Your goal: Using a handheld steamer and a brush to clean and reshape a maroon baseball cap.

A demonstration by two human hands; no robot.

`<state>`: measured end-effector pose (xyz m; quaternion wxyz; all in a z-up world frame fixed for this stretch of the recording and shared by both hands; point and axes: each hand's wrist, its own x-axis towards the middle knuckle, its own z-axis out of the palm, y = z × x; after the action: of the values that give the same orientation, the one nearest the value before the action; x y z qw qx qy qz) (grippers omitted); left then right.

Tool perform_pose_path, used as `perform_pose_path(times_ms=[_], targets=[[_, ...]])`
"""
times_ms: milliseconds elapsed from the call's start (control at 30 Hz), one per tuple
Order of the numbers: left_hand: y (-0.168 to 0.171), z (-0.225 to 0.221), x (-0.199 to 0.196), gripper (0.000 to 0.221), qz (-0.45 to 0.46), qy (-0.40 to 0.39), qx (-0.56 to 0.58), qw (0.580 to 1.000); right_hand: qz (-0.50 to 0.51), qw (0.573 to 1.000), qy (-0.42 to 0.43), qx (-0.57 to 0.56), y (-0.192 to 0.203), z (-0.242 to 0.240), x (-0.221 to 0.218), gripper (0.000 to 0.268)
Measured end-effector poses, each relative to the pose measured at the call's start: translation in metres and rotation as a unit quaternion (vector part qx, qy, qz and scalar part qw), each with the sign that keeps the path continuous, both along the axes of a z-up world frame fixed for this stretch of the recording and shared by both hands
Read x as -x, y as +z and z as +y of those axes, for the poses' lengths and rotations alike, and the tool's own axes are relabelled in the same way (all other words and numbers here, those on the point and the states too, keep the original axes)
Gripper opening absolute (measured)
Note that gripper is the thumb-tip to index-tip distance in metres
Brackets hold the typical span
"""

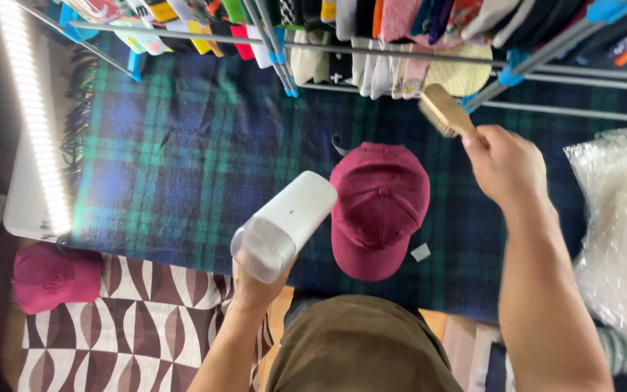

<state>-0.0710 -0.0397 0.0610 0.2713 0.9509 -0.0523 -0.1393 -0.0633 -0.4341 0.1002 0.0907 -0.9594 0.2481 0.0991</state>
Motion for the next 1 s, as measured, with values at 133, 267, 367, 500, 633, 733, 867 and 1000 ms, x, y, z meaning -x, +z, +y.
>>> perform_pose_path(times_ms=[133, 267, 367, 500, 633, 733, 867, 1000], targets=[[0.026, -0.003, -0.030, 0.063, 0.045, 0.011, -0.019, 0.999, -0.013, 0.971, -0.021, -0.237, 0.005, 0.002, 0.010, 0.048], [0.049, -0.018, -0.067, 0.068, 0.107, -0.007, -0.042, 0.993, -0.018, 0.974, -0.115, -0.195, -0.038, -0.034, 0.021, 0.049], [0.067, -0.035, -0.086, 0.072, 0.124, -0.002, -0.054, 0.991, 0.028, 0.877, -0.187, -0.442, -0.027, -0.004, 0.035, 0.040], [0.087, -0.053, -0.098, 0.076, 0.193, -0.027, -0.082, 0.977, 0.106, 0.972, -0.068, -0.199, -0.088, -0.038, 0.048, 0.044], [0.111, -0.058, -0.118, 0.081, 0.208, 0.002, -0.089, 0.974, -0.018, 0.959, -0.076, -0.271, -0.076, -0.045, 0.014, 0.034], [0.094, -0.031, -0.106, 0.078, 0.202, -0.008, -0.093, 0.975, 0.020, 0.982, -0.042, -0.184, -0.033, -0.021, 0.022, 0.040], [0.080, -0.007, -0.108, 0.080, 0.157, 0.050, -0.080, 0.983, 0.149, 0.942, 0.140, -0.268, 0.037, 0.022, -0.035, 0.045], [0.075, 0.008, -0.105, 0.070, 0.113, 0.076, -0.058, 0.989, 0.196, 0.978, 0.068, 0.007, 0.010, 0.013, -0.097, 0.043]])
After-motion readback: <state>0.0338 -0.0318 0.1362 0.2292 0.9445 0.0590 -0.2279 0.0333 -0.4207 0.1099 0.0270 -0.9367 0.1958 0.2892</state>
